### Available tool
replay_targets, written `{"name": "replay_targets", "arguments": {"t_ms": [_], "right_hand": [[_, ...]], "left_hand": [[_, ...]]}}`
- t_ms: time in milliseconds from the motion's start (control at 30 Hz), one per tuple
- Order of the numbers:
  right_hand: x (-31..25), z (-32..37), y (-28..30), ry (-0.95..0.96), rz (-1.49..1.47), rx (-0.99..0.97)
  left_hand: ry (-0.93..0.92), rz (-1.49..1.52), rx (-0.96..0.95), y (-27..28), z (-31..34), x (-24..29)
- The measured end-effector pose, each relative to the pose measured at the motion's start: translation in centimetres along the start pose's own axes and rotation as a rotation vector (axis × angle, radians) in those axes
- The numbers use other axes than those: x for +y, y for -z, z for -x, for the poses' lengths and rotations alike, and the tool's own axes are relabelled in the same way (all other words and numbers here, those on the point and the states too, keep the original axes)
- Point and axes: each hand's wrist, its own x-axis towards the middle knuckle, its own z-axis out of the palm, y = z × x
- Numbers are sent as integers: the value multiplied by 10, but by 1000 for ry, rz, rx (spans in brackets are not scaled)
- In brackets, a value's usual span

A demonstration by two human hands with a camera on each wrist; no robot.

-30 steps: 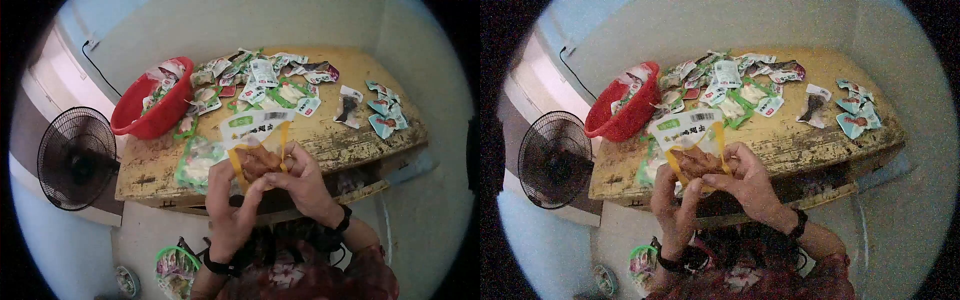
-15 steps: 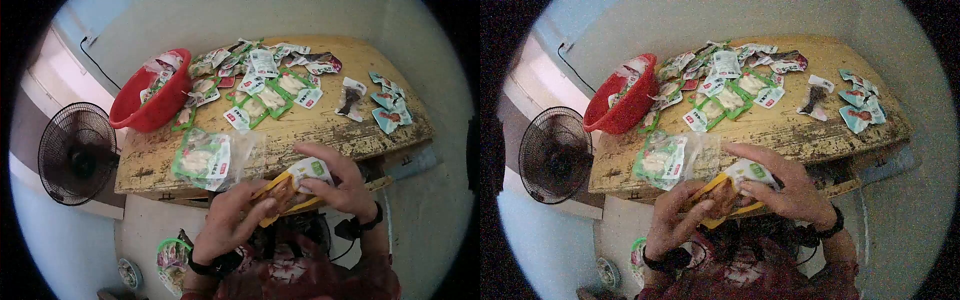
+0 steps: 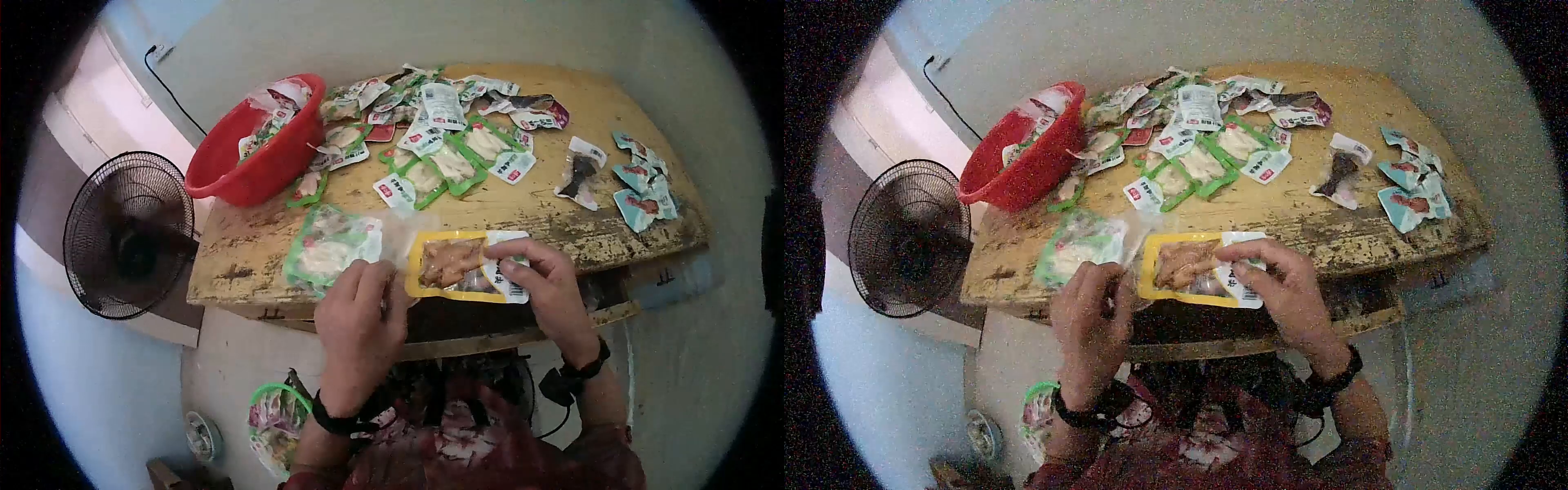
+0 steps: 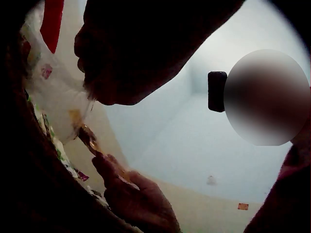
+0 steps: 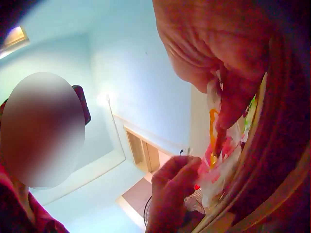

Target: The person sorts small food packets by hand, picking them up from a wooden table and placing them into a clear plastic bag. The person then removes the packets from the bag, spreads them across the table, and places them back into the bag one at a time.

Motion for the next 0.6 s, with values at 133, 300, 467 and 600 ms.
{"name": "replay_targets", "arguments": {"t_ms": [133,300,467,600], "right_hand": [[-7,-12,-21,22,-30,-68],[-22,-20,-47,22,15,-170],[-17,-46,-66,-6,-57,-334],[-9,-67,-83,113,-33,-391]], "left_hand": [[-83,14,114,1,-4,9],[-134,28,162,-1,-4,12],[-153,65,152,4,-7,13],[-170,94,184,5,-10,13]]}}
